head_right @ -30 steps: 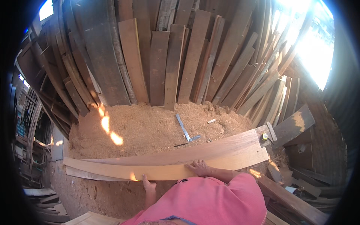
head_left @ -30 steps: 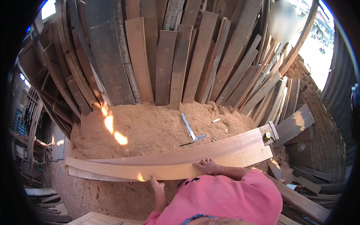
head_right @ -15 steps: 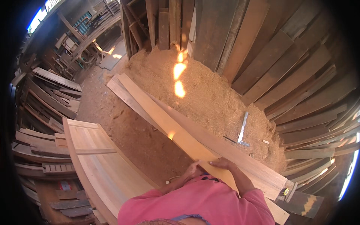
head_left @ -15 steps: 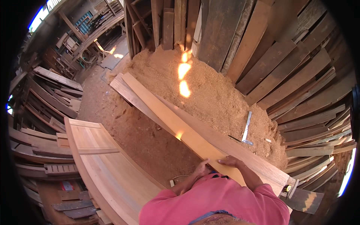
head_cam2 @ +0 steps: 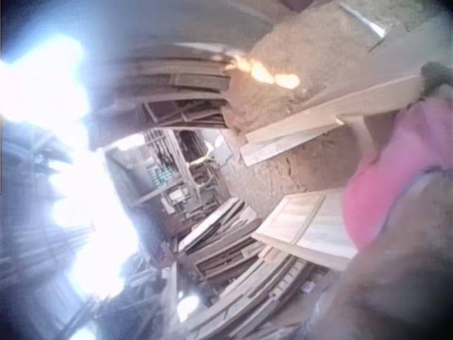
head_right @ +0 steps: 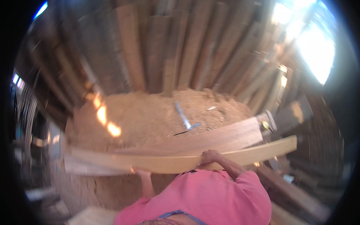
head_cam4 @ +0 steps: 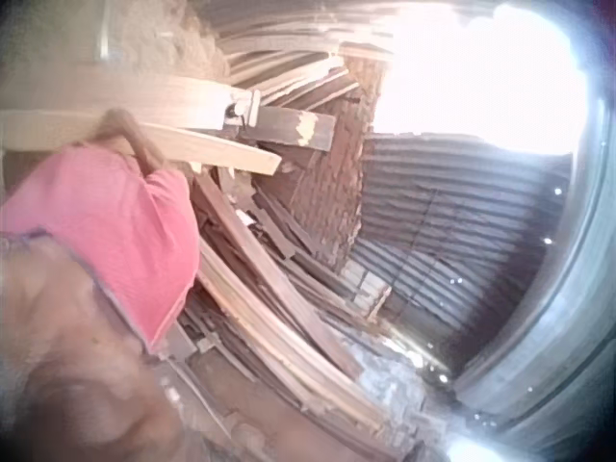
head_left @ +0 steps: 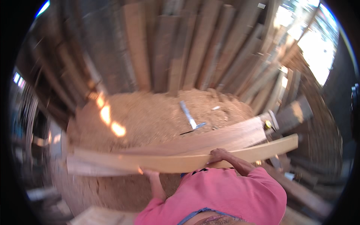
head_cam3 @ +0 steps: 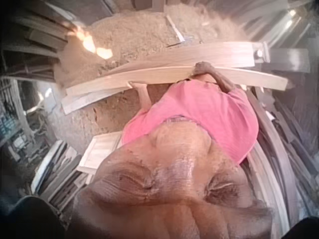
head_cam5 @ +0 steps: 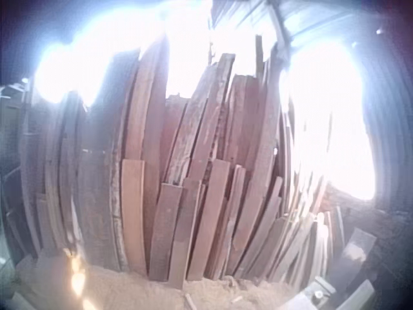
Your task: The person measures wooden planks with a tape measure in a workshop, then lifts and stacks them against a wall. The person repeats this process for several planks, measuring each one before stacking.
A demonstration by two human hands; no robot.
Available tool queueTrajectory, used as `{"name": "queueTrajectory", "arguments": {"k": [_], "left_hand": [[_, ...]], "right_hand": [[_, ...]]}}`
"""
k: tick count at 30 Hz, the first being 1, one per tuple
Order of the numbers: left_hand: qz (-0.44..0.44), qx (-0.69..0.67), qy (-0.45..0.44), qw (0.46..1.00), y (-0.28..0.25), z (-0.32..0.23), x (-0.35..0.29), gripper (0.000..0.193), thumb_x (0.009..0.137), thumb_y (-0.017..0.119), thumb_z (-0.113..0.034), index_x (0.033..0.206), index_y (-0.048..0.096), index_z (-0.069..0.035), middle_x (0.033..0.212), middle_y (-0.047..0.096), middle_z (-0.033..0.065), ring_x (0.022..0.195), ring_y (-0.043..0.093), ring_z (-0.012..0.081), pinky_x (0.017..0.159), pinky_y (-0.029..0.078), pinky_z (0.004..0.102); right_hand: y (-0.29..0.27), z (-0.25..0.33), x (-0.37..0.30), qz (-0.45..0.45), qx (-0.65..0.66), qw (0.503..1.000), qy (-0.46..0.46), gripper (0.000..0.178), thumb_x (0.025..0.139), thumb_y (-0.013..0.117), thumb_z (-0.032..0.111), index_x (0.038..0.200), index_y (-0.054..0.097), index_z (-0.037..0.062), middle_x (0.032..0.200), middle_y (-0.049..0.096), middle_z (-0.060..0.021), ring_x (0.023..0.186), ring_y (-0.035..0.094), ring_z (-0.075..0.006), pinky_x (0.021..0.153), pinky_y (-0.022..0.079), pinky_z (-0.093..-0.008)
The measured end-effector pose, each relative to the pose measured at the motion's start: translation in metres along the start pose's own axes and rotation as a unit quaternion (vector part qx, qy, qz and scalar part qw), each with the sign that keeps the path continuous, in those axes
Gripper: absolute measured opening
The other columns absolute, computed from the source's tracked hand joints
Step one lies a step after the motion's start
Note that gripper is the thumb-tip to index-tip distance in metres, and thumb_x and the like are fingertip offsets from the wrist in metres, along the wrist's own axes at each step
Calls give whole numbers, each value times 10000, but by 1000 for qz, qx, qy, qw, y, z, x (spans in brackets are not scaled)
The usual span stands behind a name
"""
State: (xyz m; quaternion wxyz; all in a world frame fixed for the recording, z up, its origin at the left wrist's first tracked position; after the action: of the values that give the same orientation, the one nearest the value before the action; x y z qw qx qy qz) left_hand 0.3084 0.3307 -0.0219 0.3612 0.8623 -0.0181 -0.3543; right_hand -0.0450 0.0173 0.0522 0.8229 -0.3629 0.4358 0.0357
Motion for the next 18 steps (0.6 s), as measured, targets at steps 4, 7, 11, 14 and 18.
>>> {"name": "queueTrajectory", "arguments": {"k": [4, 7, 11, 14, 18], "left_hand": [[-44, -32, -51, 997, 24, 31, -38, 899, 987, 301, -796, 1640, 327, -178, 1694, 322, 102, 1546, 309, 358, 1255, 270, 577], [-62, 20, 13, 998, 29, 28, -53, 917, 978, 291, -817, 1650, 307, -192, 1705, 301, 92, 1557, 289, 347, 1273, 235, 571], [37, -24, 5, 999, 53, 30, -56, 922, 945, 343, -848, 1609, 388, -209, 1652, 391, 79, 1516, 357, 356, 1240, 278, 611], [63, -11, 56, 996, 82, 21, -60, 865, 978, 370, -803, 1590, 406, -192, 1614, 426, 87, 1488, 402, 340, 1217, 349, 566], [141, 33, 112, 983, 128, -8, -67, 820, 985, 401, -784, 1548, 455, -189, 1495, 524, 75, 1371, 516, 318, 1151, 433, 538]], "right_hand": [[9, -23, -29, -85, 42, 995, 26, 827, 673, 802, 754, 1140, 718, 77, 1090, 750, -187, 1098, 699, -396, 926, 540, -520], [9, -32, -47, -83, 40, 994, 67, 809, 681, 822, 717, 1154, 719, 68, 1144, 747, -175, 1121, 699, -377, 926, 541, -507], [5, -37, -63, -128, 44, 989, 67, 777, 688, 844, 677, 1150, 704, 67, 1123, 746, -183, 1106, 701, -385, 914, 541, -512], [2, -34, -69, -182, 64, 979, 60, 768, 692, 853, 661, 1141, 687, 60, 1079, 746, -189, 1081, 704, -393, 892, 545, -513], [-1, -18, -79, -245, 70, 967, 16, 724, 718, 844, 645, 1093, 670, 50, 1007, 740, -191, 1012, 708, -407, 848, 544, -510]]}}
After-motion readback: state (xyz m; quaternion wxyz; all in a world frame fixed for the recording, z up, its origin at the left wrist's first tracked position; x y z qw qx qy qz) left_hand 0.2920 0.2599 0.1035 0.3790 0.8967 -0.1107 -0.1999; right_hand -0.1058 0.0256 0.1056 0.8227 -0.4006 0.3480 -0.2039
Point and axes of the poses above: each hand's wrist, its own x-axis towards the middle knuckle, its own y-axis out of the palm, z = x × y, the point moved 4 cm from there along x, towards the middle knuckle
